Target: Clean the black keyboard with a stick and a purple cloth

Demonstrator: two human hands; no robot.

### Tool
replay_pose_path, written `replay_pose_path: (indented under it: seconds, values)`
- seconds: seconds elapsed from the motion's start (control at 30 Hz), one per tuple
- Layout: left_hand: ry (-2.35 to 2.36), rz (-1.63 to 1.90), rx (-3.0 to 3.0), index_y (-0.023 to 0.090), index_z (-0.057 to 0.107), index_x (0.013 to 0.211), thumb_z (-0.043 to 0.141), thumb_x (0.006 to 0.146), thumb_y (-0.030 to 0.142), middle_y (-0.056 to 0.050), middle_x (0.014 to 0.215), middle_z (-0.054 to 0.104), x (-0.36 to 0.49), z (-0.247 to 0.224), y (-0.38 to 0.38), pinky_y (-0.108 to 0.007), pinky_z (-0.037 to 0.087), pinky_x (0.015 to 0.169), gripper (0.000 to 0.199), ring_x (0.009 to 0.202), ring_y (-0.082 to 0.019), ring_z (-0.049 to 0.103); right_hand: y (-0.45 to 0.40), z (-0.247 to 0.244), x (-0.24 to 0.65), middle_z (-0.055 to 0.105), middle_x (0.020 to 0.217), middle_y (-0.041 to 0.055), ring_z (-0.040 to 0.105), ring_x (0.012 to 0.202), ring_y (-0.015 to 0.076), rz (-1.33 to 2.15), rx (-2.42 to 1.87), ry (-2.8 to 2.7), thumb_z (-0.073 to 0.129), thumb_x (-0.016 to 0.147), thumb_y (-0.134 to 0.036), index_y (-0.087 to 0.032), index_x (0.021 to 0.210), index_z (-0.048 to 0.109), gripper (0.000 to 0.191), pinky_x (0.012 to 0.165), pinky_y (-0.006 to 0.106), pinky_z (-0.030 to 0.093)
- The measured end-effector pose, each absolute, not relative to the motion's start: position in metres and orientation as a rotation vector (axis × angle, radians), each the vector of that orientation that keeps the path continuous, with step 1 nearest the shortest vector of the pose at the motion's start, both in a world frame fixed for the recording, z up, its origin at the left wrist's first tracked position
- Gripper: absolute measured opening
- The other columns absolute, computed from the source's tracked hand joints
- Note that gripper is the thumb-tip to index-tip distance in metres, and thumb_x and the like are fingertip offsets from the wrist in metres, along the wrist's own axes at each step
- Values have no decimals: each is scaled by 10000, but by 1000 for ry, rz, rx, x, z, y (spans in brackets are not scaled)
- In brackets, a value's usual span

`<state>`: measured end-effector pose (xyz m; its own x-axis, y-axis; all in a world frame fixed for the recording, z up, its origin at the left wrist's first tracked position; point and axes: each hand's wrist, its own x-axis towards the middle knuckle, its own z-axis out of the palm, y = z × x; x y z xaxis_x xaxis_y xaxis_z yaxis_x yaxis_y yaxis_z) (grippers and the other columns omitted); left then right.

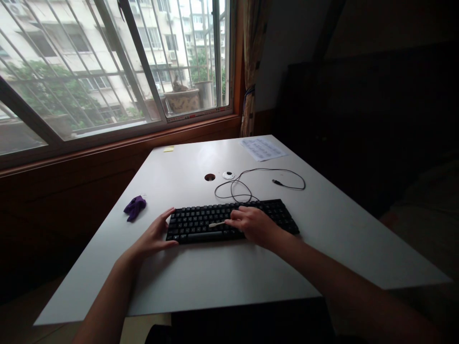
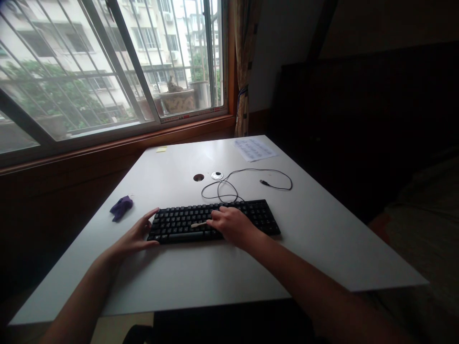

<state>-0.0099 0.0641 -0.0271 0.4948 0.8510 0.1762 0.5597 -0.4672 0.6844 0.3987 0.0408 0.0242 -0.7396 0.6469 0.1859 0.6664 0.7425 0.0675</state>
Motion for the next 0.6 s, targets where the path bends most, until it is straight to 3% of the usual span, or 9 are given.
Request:
replay_pose_path:
  seconds: [0.3,0.6]
  values:
    - [1108,688,2130,217,252,1616,773,823,552,-154,1267,598,-9,-27,64,-469,499,946,1006,1087,-311,594,26,14,501,722,1059,63,604,861,182,-291,-1147,-2664,535,886,-4,-260,1272,714,496,733,297,485]
    - [1095,739,2145,213,313,1589,833,799,433,-140,1216,595,-9,-26,65,-455,498,913,971,1073,-307,573,3,15,597,737,1045,35,661,845,167,-346,-1317,-2531,429,843,51,-316,1225,740,615,735,289,523]
